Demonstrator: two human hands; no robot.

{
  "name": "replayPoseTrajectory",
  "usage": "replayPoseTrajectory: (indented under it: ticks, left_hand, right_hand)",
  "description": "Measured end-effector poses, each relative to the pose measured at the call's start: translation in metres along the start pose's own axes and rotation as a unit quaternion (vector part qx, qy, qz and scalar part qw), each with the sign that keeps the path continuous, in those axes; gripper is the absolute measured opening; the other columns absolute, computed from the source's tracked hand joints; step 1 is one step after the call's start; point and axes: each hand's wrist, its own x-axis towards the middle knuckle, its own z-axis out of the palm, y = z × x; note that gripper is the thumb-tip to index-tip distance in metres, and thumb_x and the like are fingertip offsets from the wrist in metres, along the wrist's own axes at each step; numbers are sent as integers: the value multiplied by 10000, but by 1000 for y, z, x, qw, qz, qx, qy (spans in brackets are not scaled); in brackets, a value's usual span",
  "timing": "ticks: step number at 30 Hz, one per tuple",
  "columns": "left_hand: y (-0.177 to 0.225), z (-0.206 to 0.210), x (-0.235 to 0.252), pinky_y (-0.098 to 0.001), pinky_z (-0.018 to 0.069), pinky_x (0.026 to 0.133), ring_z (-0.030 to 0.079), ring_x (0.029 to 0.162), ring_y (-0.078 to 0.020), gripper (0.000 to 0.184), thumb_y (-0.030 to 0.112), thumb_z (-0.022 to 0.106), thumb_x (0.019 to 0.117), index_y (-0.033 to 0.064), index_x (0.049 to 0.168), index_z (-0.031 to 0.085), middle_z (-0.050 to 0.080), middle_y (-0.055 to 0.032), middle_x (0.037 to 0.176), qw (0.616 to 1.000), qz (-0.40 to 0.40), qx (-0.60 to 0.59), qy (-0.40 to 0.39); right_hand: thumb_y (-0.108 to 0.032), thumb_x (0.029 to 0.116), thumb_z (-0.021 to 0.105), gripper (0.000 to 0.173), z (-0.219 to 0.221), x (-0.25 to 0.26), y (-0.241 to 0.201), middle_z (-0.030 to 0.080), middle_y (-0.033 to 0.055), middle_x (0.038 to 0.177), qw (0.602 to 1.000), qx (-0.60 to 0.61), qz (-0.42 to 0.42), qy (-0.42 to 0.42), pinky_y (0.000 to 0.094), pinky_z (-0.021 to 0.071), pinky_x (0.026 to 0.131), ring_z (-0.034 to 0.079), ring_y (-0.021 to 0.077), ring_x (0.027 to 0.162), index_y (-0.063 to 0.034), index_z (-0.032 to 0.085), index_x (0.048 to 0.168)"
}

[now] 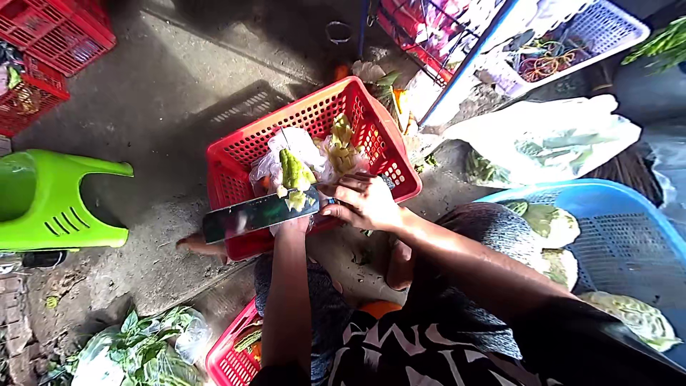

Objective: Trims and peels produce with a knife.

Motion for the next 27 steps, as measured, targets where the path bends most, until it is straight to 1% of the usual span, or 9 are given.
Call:
replayPoseTrajectory:
  ticks: [1, 3, 5, 8, 14, 18, 21, 23, 27]
  left_hand:
    - [-1, 1, 0, -260, 586, 681, 684, 800, -73, 418, 350, 245, 1114, 182, 1031, 619, 699, 26, 879, 1000, 2, 7, 11]
    - [-2, 1, 0, -269, 592, 736, 685, 838, -79, 365, 276, 267, 1115, 161, 1059, 609, 694, 17, 907, 1000, 10, 5, 26]
    - [0, 1, 0, -342, 585, 800, 664, 920, -143, 299, 233, 288, 1114, 119, 1170, 558, 660, -40, 999, 997, 13, 25, 68]
    - [4, 4, 0, -415, 592, 821, 677, 971, -218, 373, 324, 289, 1116, 102, 1251, 555, 666, -95, 1071, 996, 14, 34, 79]
    - [-1, 3, -4, -319, 597, 763, 680, 873, -122, 318, 221, 267, 1113, 139, 1124, 574, 679, -14, 942, 998, 20, -2, 61]
    - [0, -2, -5, -387, 592, 815, 680, 948, -182, 387, 315, 265, 1117, 119, 1188, 591, 683, -65, 1030, 999, 3, 17, 36]
    - [2, -3, -7, -315, 572, 790, 643, 888, -113, 361, 229, 188, 1113, 132, 1122, 536, 638, -12, 951, 999, 6, 16, 40]
    - [-2, -11, -4, -294, 590, 772, 683, 869, -95, 382, 231, 241, 1109, 156, 1061, 613, 697, 8, 919, 1000, 9, -14, 18]
    - [-5, -12, -5, -323, 586, 811, 671, 920, -119, 347, 218, 235, 1110, 143, 1134, 573, 674, -10, 975, 999, 11, 23, 43]
  right_hand:
    - [-453, 1055, 506, 457, 1, -1, 2, 732, 92, 841, 1000, -1, 5, -1, 378, 567, 691, 707, 231, 784, -79, 763, 1104]
    - [-461, 1046, 512, 464, 3, -5, 8, 736, 101, 856, 999, 5, 33, -8, 401, 572, 699, 713, 246, 795, -75, 765, 1094]
    - [-482, 1036, 525, 481, -2, -9, 18, 744, 125, 883, 991, 9, 126, -36, 478, 591, 674, 733, 286, 794, -64, 760, 1074]
    - [-531, 1027, 522, 534, -14, -7, 27, 742, 174, 905, 966, -4, 252, -59, 603, 551, 625, 724, 380, 760, -56, 744, 1133]
    - [-467, 1030, 557, 461, -14, 0, 0, 755, 108, 901, 993, 52, 107, -27, 436, 584, 676, 728, 240, 791, -64, 771, 1099]
    - [-514, 1031, 527, 495, -16, -1, 15, 738, 99, 864, 984, 48, 164, -40, 493, 556, 604, 711, 257, 728, -80, 758, 1082]
    - [-467, 1040, 534, 452, -18, 7, 1, 744, 86, 863, 993, 60, 97, -32, 435, 583, 657, 721, 225, 771, -79, 765, 1064]
    - [-460, 1053, 515, 451, -12, 7, -6, 730, 74, 830, 997, 48, 41, -33, 389, 568, 670, 706, 216, 769, -87, 767, 1082]
    - [-466, 1039, 528, 458, -6, 2, 3, 730, 97, 843, 998, 17, 60, -29, 413, 569, 663, 711, 245, 773, -78, 765, 1093]
